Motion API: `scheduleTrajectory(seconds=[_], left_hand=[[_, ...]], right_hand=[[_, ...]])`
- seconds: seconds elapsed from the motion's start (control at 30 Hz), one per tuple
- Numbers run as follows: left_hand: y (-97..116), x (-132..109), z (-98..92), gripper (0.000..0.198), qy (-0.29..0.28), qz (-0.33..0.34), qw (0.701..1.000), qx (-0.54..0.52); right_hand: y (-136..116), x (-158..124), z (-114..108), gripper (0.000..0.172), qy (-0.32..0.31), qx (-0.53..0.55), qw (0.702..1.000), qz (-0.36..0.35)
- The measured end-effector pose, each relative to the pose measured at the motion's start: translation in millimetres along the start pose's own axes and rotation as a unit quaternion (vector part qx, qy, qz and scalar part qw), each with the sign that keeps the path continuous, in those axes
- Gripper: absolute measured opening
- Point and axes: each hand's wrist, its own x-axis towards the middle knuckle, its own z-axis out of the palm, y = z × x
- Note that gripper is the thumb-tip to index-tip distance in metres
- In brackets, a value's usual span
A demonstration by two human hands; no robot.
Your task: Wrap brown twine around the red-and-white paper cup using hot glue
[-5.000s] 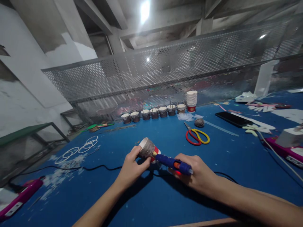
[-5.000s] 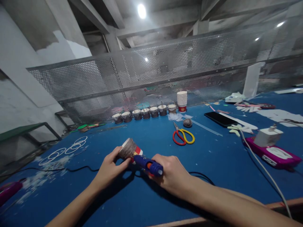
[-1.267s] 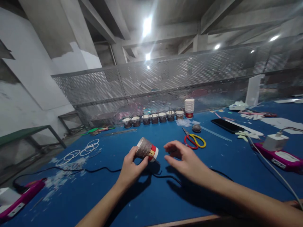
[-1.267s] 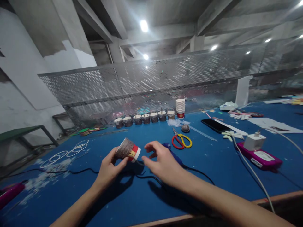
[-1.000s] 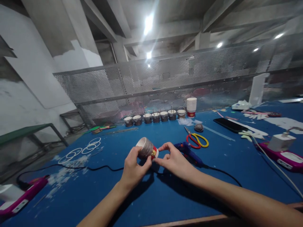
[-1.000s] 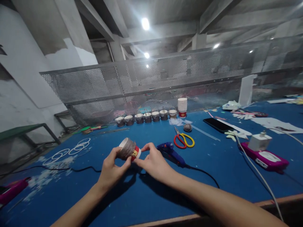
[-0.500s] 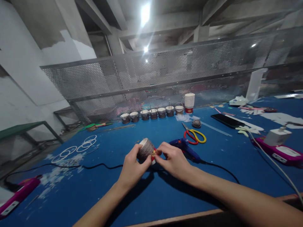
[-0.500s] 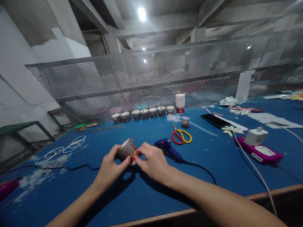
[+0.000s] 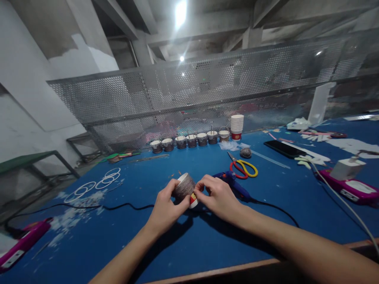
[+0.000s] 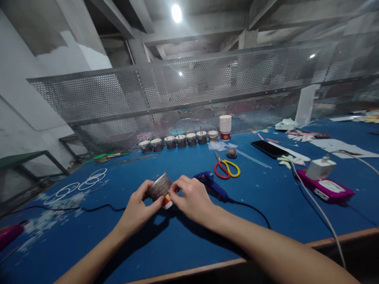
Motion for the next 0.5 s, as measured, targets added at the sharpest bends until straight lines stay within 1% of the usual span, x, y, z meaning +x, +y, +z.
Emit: scheduleTrajectory(seconds=[0.1,0.27,0.5], left_hand=[[-1.5,0.6,-0.3,0.013,-0.007,0.001,1.000,-0.008],[-2.0,1.9,-2.5,0.010,-0.016,0.001,1.000,-0.021],[-2.2,4.8,-9.1,0.011,-0.039,-0.006,0.997,-0.073]], right_hand=[[-0.3,0.0,-4.3,0.010,-0.011,-0.028,0.999,-0.022],[1.4,-0.6,-8.6,0.010,-0.011,-0.066,0.995,-0.080],[3.7,0.5,-10.8,0.011,-0.038,-0.080,0.992,-0.087]])
